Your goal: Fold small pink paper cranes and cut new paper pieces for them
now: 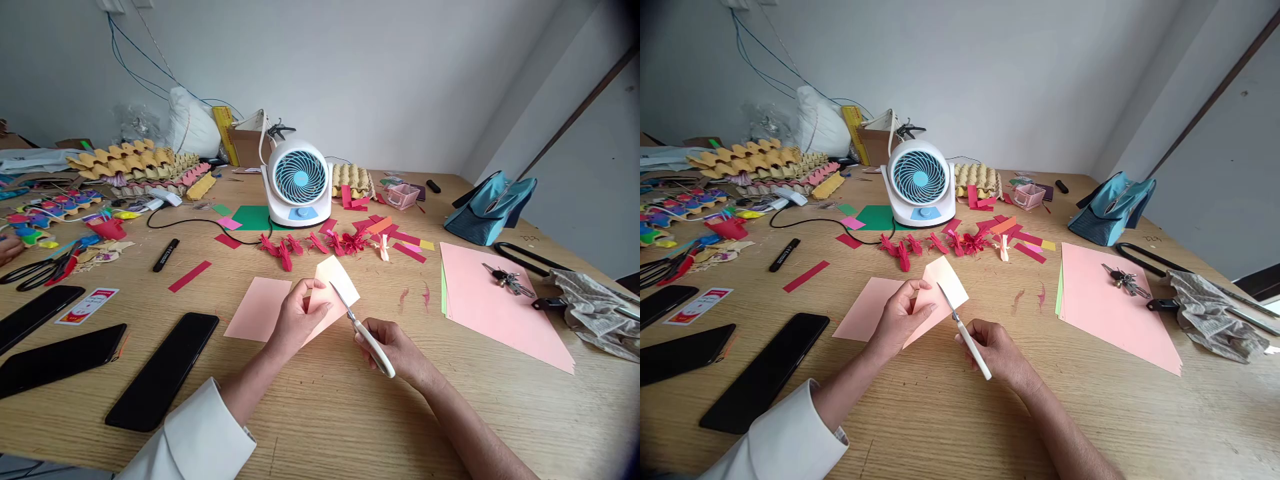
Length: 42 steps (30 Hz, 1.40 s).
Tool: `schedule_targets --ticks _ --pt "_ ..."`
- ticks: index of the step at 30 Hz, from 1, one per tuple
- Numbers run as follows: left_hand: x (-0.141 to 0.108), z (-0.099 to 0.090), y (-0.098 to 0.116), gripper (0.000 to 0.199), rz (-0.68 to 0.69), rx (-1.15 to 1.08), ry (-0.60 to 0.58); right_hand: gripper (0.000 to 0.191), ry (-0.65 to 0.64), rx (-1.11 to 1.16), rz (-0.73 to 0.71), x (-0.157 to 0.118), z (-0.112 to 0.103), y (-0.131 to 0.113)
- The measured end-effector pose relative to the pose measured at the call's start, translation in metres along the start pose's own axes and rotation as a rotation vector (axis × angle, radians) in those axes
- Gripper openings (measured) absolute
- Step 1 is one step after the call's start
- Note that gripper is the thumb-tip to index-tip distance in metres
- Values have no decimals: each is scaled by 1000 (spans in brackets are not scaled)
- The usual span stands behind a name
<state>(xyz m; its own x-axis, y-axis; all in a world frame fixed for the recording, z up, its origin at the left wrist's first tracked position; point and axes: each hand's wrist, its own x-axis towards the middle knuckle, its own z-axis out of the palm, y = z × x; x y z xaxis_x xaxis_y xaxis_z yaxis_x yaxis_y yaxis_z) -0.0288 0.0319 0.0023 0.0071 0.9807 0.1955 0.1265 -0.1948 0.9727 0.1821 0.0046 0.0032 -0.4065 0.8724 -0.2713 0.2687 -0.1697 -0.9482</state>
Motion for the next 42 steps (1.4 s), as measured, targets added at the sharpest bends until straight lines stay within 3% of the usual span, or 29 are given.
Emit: schedule_targets --ticks 6,18,42 --pt "0 0 0 22 25 68 -19 47 8 -4 3 1 0 1" --pt "-2 0 0 23 92 137 -61 43 23 -21 -27 0 -1 -2" --pt "-7 4 3 26 38 82 -132 41 69 -32 -36 1 2 -3"
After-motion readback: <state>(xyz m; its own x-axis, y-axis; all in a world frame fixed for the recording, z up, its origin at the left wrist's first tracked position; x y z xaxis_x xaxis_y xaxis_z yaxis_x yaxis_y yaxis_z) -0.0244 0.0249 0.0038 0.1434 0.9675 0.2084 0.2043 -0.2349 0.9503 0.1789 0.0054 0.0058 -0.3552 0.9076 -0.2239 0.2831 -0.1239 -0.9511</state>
